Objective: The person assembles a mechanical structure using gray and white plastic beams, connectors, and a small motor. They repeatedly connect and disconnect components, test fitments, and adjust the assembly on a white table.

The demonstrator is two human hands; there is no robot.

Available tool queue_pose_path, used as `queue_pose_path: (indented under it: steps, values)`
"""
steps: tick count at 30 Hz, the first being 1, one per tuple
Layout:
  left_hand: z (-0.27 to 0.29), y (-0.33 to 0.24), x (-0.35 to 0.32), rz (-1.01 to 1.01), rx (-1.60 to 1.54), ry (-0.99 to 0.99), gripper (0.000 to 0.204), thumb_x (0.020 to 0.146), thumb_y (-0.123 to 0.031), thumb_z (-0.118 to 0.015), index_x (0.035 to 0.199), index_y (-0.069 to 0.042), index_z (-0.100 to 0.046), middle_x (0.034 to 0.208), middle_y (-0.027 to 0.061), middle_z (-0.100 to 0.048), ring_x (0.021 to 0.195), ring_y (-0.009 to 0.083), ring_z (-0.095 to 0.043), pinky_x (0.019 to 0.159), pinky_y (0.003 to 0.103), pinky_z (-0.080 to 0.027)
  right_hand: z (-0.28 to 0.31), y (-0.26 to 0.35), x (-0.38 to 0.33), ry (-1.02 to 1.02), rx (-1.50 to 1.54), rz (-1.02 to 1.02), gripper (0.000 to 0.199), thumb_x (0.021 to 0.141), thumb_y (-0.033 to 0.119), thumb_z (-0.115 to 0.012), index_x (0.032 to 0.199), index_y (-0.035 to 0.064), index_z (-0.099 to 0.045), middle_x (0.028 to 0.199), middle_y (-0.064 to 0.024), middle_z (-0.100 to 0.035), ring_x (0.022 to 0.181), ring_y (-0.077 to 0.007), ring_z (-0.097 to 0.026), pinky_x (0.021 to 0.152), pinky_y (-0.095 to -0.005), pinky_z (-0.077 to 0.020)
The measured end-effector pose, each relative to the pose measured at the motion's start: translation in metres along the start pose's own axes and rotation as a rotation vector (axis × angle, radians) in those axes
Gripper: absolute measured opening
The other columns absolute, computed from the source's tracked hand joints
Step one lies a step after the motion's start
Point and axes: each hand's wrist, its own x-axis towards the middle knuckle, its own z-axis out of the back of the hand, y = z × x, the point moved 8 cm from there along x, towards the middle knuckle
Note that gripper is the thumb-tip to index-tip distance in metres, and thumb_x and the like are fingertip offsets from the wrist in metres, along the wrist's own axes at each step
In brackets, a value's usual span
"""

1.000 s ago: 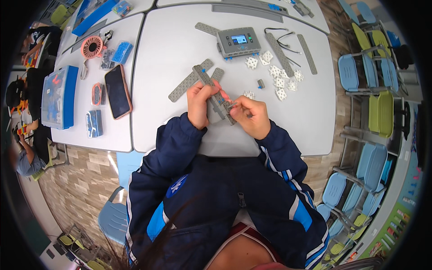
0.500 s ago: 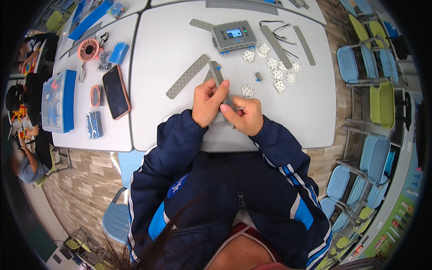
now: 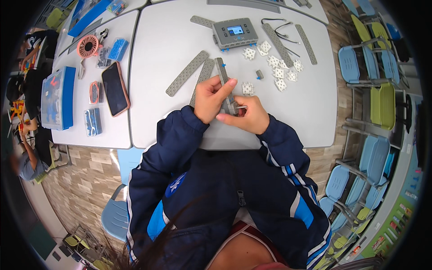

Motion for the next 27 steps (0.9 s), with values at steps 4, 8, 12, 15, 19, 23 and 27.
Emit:
queue_pose_path:
  steps: [4,8,12,15,19,23,27]
  values:
    - [0.003,0.002,-0.005,-0.016,0.085,0.0,0.025,0.099,-0.022,-0.061,0.103,0.002,-0.069,0.078,-0.0042,-0.059,0.072,0.0031,-0.048,0.063,0.022,-0.04,0.001,0.011,-0.005,0.041,0.066,-0.063,0.033,0.081,0.027,-0.08,0.073,0.0011,-0.061,0.055,0.0,-0.052,0.05,-0.0054,-0.045,0.046,-0.0258,-0.0351]
    - [-0.004,0.003,-0.005,-0.082,0.096,-0.023,0.024,0.099,-0.021,-0.062,0.104,0.001,-0.069,0.073,-0.0052,-0.057,0.068,0.0031,-0.045,0.06,0.022,-0.038,-0.001,-0.013,-0.011,0.071,0.204,-0.179,0.03,0.081,0.023,-0.081,0.074,0.0006,-0.062,0.058,-0.0003,-0.056,0.054,-0.0043,-0.05,0.049,-0.0245,-0.0393]
    - [-0.004,0.005,-0.005,-0.158,0.203,-0.048,0.028,0.1,-0.027,-0.059,0.102,-0.001,-0.07,0.061,-0.0046,-0.051,0.058,0.0021,-0.04,0.051,0.023,-0.035,0.0,-0.009,-0.011,0.166,0.195,-0.159,0.031,0.081,0.025,-0.08,0.076,0.0001,-0.062,0.06,-0.0007,-0.058,0.055,-0.0044,-0.052,0.049,-0.0235,-0.0415]
    - [-0.006,0.006,-0.004,-0.175,0.309,-0.035,0.038,0.104,-0.034,-0.051,0.104,-0.002,-0.07,0.057,0.0011,-0.05,0.056,0.0054,-0.045,0.051,0.027,-0.039,0.001,-0.007,-0.006,0.257,0.145,-0.146,0.032,0.083,0.027,-0.079,0.079,0.0,-0.063,0.062,-0.0017,-0.06,0.054,-0.006,-0.054,0.049,-0.0233,-0.0427]
    - [-0.013,0.003,-0.002,-0.149,0.351,0.06,0.045,0.105,-0.037,-0.044,0.106,0.0,-0.07,0.058,0.0105,-0.058,0.056,0.0139,-0.058,0.055,0.031,-0.047,-0.009,-0.021,-0.003,0.326,0.36,-0.346,0.033,0.085,0.029,-0.078,0.085,-0.001,-0.065,0.063,-0.0038,-0.062,0.053,-0.0088,-0.059,0.047,-0.023,-0.0453]
    - [-0.018,0.002,0.0,-0.079,0.334,0.172,0.045,0.106,-0.035,-0.043,0.108,0.002,-0.069,0.065,0.0167,-0.064,0.063,0.0225,-0.068,0.063,0.033,-0.053,-0.006,-0.017,-0.003,0.345,0.39,-0.356,0.033,0.086,0.03,-0.077,0.085,-0.0016,-0.067,0.062,-0.0056,-0.064,0.052,-0.0099,-0.061,0.046,-0.0224,-0.0463]
    - [-0.024,-0.01,-0.001,-0.109,0.343,0.257,0.034,0.103,-0.025,-0.048,0.107,0.002,-0.069,0.081,0.0194,-0.07,0.073,0.0275,-0.071,0.069,0.033,-0.055,-0.001,-0.02,-0.005,0.433,0.342,-0.425,0.027,0.087,0.027,-0.076,0.08,0.0012,-0.069,0.062,-0.0051,-0.065,0.052,-0.0097,-0.061,0.046,-0.0228,-0.0457]
